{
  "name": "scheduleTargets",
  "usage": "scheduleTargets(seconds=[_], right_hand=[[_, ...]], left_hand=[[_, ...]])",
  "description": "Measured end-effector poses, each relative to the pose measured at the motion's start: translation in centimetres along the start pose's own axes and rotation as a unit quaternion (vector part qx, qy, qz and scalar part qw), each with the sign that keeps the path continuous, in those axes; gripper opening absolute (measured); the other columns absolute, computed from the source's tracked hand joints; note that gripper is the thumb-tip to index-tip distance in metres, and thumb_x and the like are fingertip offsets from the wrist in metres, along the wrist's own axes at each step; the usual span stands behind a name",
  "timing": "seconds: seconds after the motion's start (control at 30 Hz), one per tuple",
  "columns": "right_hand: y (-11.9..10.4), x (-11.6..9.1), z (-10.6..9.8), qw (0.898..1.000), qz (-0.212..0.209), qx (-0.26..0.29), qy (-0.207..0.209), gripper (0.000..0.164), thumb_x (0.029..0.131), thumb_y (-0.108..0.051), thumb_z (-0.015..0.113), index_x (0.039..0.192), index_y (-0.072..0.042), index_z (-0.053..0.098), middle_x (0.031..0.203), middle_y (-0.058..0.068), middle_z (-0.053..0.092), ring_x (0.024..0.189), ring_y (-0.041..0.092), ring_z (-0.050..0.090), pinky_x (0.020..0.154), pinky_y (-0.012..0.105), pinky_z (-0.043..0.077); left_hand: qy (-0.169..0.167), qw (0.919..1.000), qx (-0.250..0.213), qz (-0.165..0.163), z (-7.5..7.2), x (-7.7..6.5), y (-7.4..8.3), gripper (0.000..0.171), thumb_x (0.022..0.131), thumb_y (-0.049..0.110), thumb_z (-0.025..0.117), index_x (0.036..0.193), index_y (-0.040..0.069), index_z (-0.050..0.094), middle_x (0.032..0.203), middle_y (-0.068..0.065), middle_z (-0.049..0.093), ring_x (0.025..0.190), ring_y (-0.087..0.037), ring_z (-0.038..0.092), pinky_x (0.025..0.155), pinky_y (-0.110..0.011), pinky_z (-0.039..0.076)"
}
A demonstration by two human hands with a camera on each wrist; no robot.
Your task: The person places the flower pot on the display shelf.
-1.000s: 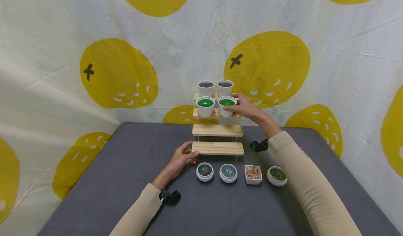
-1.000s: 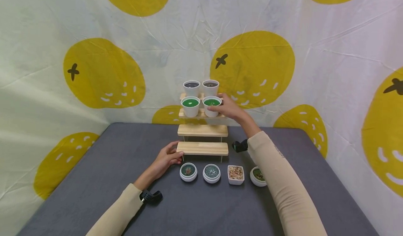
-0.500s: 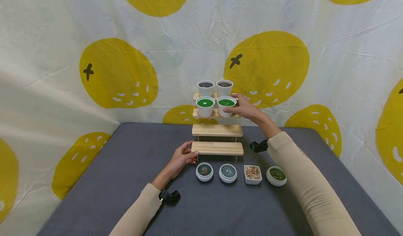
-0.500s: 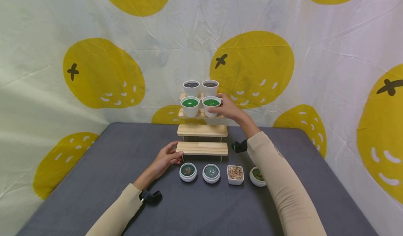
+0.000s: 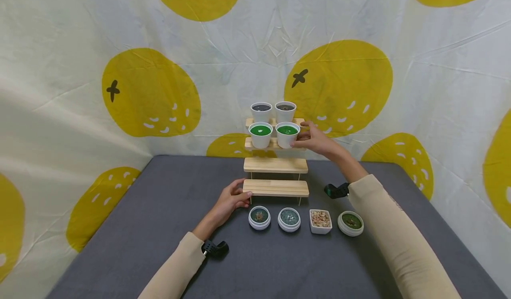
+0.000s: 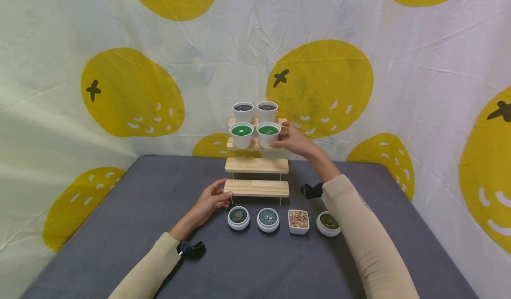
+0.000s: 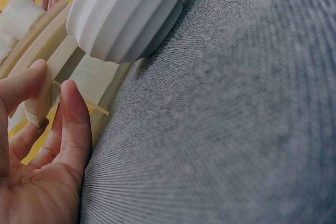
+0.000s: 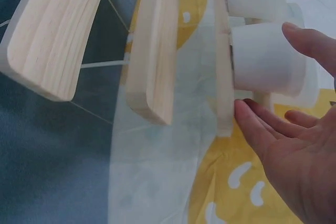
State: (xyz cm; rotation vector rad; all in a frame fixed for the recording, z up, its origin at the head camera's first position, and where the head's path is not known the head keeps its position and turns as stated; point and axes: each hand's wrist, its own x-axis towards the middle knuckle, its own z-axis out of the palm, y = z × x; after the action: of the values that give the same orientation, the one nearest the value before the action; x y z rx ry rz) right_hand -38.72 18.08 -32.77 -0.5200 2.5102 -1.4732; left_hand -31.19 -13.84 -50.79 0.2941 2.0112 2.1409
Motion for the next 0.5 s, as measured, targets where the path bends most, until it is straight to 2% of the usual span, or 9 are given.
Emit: scheduleTargets(seconds=[0.17, 0.37, 0.5], right_hand=[[0.2, -1.9, -0.7, 1.000, 0.000, -0.018, -0.011, 0.097, 0.100, -0.023, 0.069, 0.163, -0.006, -0.002, 0.160, 0.031, 0.034, 0.147, 0.047, 0.040, 0.121, 0.062, 0.033], [0.9, -4.4, -1.3, 0.999, -0.022, -0.027, -0.020, 0.096, 0.100, -0.027, 0.069, 0.163, -0.008, 0.000, 0.160, 0.028, 0.036, 0.147, 0.046, 0.040, 0.118, 0.063, 0.037], [1.3, -6.3, -1.5, 0.998, -0.042, -0.041, -0.027, 0.093, 0.099, -0.030, 0.071, 0.162, -0.007, 0.007, 0.159, 0.028, 0.038, 0.147, 0.047, 0.041, 0.115, 0.064, 0.040]], left_hand=[[0.002, 1.0000, 0.001, 0.001, 0.0, -0.1, 0.0, 0.069, 0.099, 0.015, 0.071, 0.158, 0.011, 0.036, 0.098, -0.006, 0.063, 0.084, -0.016, 0.066, 0.075, -0.027, 0.060], [0.009, 1.0000, -0.001, 0.000, 0.0, 0.0, -0.1, 0.067, 0.098, 0.016, 0.072, 0.157, 0.013, 0.039, 0.099, -0.007, 0.064, 0.083, -0.016, 0.067, 0.075, -0.027, 0.060], [0.006, 1.0000, 0.002, 0.005, 0.0, 0.0, -0.2, 0.069, 0.099, 0.016, 0.071, 0.158, 0.012, 0.037, 0.099, -0.006, 0.064, 0.083, -0.016, 0.067, 0.074, -0.027, 0.060]])
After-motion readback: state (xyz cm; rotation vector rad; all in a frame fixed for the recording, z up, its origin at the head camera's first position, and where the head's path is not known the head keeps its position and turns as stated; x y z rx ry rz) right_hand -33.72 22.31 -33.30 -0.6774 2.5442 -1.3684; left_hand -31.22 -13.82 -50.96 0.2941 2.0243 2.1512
